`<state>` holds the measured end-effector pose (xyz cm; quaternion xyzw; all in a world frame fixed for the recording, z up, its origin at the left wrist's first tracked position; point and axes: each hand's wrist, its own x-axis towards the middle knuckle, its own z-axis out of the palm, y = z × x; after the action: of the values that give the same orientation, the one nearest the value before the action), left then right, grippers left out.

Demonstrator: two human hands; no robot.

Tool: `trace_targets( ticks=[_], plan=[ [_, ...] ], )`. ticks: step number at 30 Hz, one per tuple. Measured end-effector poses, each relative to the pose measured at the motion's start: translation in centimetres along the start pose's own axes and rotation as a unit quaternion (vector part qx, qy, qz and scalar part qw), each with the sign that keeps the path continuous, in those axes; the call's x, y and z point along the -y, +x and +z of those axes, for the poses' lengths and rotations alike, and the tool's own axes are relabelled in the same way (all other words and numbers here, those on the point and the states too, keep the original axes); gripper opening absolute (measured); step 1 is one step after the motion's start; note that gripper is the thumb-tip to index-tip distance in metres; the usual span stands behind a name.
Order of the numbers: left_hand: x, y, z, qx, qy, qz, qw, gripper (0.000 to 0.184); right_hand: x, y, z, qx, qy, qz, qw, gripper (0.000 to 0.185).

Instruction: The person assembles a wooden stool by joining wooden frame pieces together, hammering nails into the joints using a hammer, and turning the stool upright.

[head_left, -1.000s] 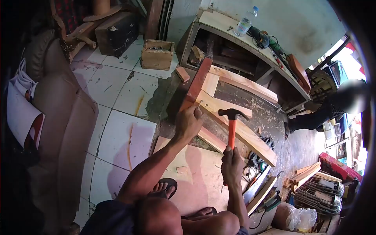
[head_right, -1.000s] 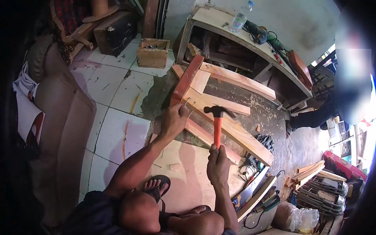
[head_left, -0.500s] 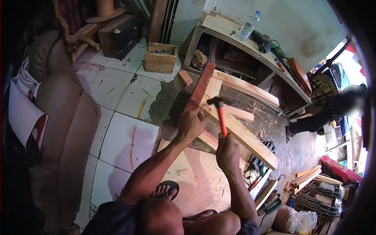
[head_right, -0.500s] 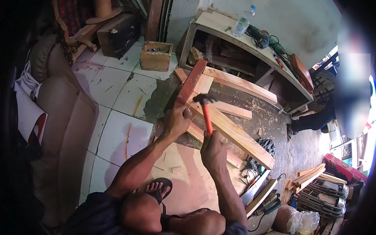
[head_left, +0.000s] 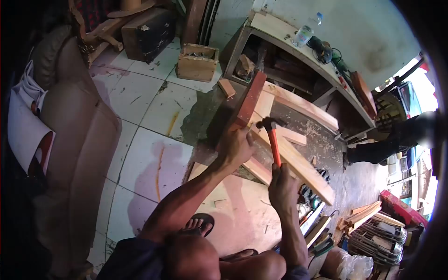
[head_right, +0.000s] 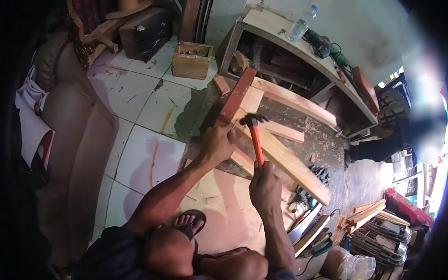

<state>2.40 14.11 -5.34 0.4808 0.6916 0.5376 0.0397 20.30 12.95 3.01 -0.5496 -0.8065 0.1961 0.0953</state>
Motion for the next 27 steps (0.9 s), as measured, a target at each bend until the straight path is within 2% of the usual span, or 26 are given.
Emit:
trace_targets(
  ticks=[1, 2, 3, 5, 6, 8, 9, 10, 12, 14, 16, 17, 18, 20, 22, 23, 24, 25, 26, 27],
  plan=[
    [-0.1, -0.4, -0.1, -0.013, -0.008, -0.003, 1.000, 0.013, -0.8, 1.1, -1.3, -0.122, 0.005, -0.131, 0.984, 0.016],
    [-0.2, -0.7, -0.3, -0.026, -0.017, -0.006, 1.000, 0.014, -1.8, 0.8, -2.2, -0.226, 0.014, -0.242, 0.944, 0.023],
    [-0.3, -1.4, -0.3, -0.004, -0.003, -0.014, 1.000, 0.013, 1.7, -0.9, -5.4, -0.141, 0.261, -0.047, 0.954, 0.033],
    [0.4, 0.3, -0.2, -0.006, 0.014, 0.003, 1.000, 0.013, 5.6, -2.1, -8.6, -0.299, 0.389, -0.059, 0.869, 0.035],
    [0.5, -0.1, -0.2, 0.013, 0.018, -0.004, 1.000, 0.013, 5.6, -1.1, -9.0, -0.358, 0.430, -0.163, 0.813, 0.039],
    [0.6, 0.0, -0.1, 0.027, 0.022, -0.004, 0.999, 0.013, 6.1, -0.6, -8.5, -0.395, 0.537, -0.222, 0.711, 0.038],
    [0.5, -0.3, 0.0, 0.036, 0.034, -0.003, 0.999, 0.013, 6.4, 0.0, -7.0, -0.445, 0.515, -0.218, 0.699, 0.038],
    [0.4, -0.3, 0.0, 0.043, 0.047, 0.000, 0.998, 0.013, 6.0, -0.1, -5.6, -0.427, 0.515, -0.203, 0.715, 0.039],
    [0.0, -0.2, -0.4, 0.040, 0.042, -0.001, 0.998, 0.013, 2.7, -0.5, -3.8, -0.278, 0.456, -0.177, 0.827, 0.036],
    [-0.5, -0.2, -0.8, 0.046, 0.037, -0.002, 0.998, 0.013, 1.3, 0.3, -2.4, -0.183, 0.412, -0.075, 0.890, 0.033],
    [-0.9, 0.0, -0.9, 0.081, 0.031, -0.031, 0.996, 0.014, 0.2, 1.5, 0.4, -0.202, 0.263, -0.108, 0.937, 0.030],
    [-0.8, -0.1, -0.8, 0.082, 0.029, -0.030, 0.996, 0.014, 0.1, 1.9, 1.2, -0.202, 0.140, -0.118, 0.962, 0.023],
    [-0.6, -0.2, -0.7, 0.088, 0.027, -0.032, 0.995, 0.014, 0.3, 1.9, 1.4, -0.146, 0.075, -0.098, 0.982, 0.024],
    [-0.4, -0.1, -0.6, 0.089, 0.027, -0.031, 0.995, 0.014, -0.4, 2.6, 0.9, -0.040, 0.007, -0.118, 0.992, 0.025],
    [-0.5, -0.3, -0.3, 0.051, 0.026, -0.020, 0.998, 0.013, -0.4, 2.5, -2.7, -0.054, 0.057, -0.127, 0.989, 0.024],
    [-0.5, 0.2, -0.3, 0.047, 0.027, -0.020, 0.998, 0.013, 1.3, 1.6, -5.2, -0.100, 0.208, -0.082, 0.970, 0.025],
    [-0.7, 0.2, -0.4, 0.053, 0.021, -0.026, 0.998, 0.012, 2.2, 0.8, -6.8, -0.136, 0.350, -0.028, 0.926, 0.027],
    [-0.7, -0.3, -0.5, 0.062, 0.017, -0.036, 0.997, 0.011, -0.4, 0.9, -7.0, -0.126, 0.347, -0.019, 0.929, 0.027],
    [-0.7, -0.4, -0.4, 0.069, 0.018, -0.045, 0.996, 0.011, -4.8, 1.3, -7.5, -0.138, 0.566, -0.131, 0.802, 0.030],
    [-0.8, -0.5, -0.4, 0.072, 0.009, -0.054, 0.996, 0.010, -7.1, 1.1, -7.7, -0.145, 0.742, -0.230, 0.613, 0.035]
  ],
)
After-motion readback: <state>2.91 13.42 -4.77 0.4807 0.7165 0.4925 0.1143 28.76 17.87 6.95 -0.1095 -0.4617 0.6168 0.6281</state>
